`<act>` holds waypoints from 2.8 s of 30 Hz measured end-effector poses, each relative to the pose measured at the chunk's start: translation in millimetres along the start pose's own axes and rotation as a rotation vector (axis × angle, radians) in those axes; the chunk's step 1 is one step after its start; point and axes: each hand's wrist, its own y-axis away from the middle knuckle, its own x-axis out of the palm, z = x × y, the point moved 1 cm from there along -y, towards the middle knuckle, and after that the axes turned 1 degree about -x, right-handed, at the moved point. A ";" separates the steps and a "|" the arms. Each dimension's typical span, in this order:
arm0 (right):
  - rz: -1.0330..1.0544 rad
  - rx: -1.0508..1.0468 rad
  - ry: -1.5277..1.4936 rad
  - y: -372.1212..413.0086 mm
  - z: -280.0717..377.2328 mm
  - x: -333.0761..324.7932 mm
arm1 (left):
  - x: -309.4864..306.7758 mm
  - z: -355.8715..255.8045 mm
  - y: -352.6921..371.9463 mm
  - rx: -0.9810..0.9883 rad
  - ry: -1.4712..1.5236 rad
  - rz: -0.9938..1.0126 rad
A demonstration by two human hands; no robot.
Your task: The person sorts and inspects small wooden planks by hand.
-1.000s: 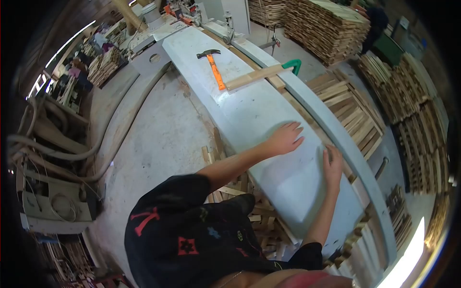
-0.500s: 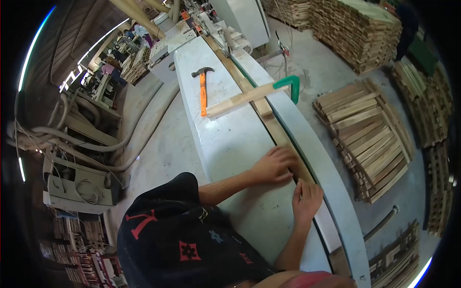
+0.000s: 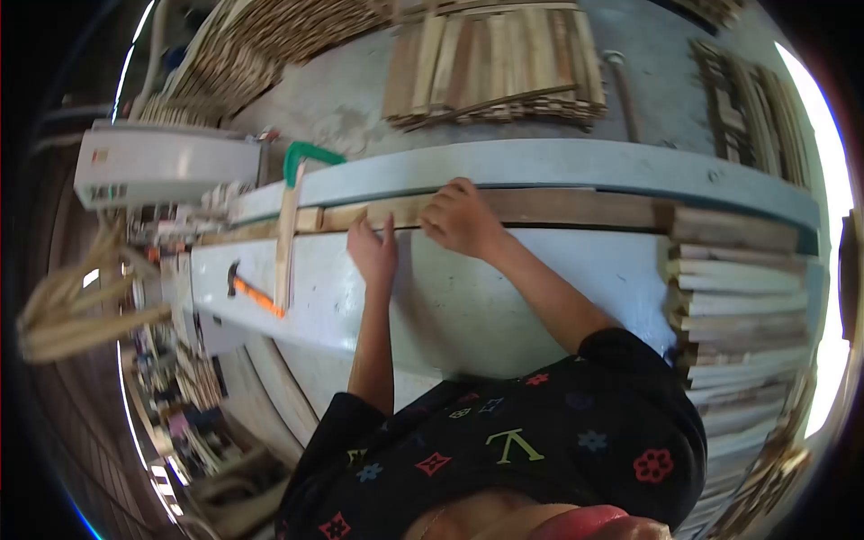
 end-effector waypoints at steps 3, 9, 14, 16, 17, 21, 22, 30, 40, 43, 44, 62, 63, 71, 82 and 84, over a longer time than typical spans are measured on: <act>0.008 0.000 0.019 4.4 -1.2 7.5 | 0.3 -3.6 4.0 -0.038 -0.010 0.053; -0.005 -0.068 0.039 8.6 2.0 12.5 | -0.8 -4.4 5.2 -0.102 0.051 0.030; 0.021 -0.032 0.025 6.1 0.1 12.6 | -4.8 -5.3 3.5 -0.105 0.055 0.055; 0.043 -0.036 0.052 7.1 2.5 14.2 | -5.6 -5.4 2.8 -0.111 0.070 0.050; 0.027 -0.040 0.056 7.1 1.9 15.7 | -4.5 -3.7 3.8 -0.114 0.064 0.048; 0.076 -0.035 0.076 6.5 2.5 15.6 | -1.0 2.1 5.8 -0.113 0.041 0.033; 0.085 -0.036 0.071 5.9 3.2 15.6 | -2.1 0.8 5.1 -0.118 0.042 0.031; 0.110 -0.004 0.032 5.9 2.0 12.9 | -10.1 -9.0 5.6 -0.131 0.042 0.066; 0.198 -0.047 0.045 15.2 4.5 24.3 | -3.3 -4.9 12.1 -0.089 -0.006 0.109; 0.250 -0.060 0.102 15.7 6.4 25.0 | -2.1 2.6 10.0 -0.131 0.107 0.117; 0.257 -0.055 0.124 15.3 5.9 23.9 | 1.5 7.0 9.8 -0.164 0.121 0.078; 0.032 0.007 -0.053 14.5 7.8 13.7 | 4.7 3.2 15.5 -0.148 -0.068 0.052; 0.015 -0.004 -0.132 13.4 8.1 5.6 | 3.3 8.7 14.3 -0.152 -0.092 0.084; 0.643 0.831 0.377 33.3 -22.6 -235.4 | 10.1 12.8 10.8 -0.198 -0.051 0.103; 0.293 0.667 0.713 192.5 -59.4 -350.8 | 21.6 37.4 9.7 -0.191 0.023 0.081; 0.268 0.604 0.715 194.6 -62.7 -350.7 | 22.5 38.8 10.6 -0.191 0.088 0.036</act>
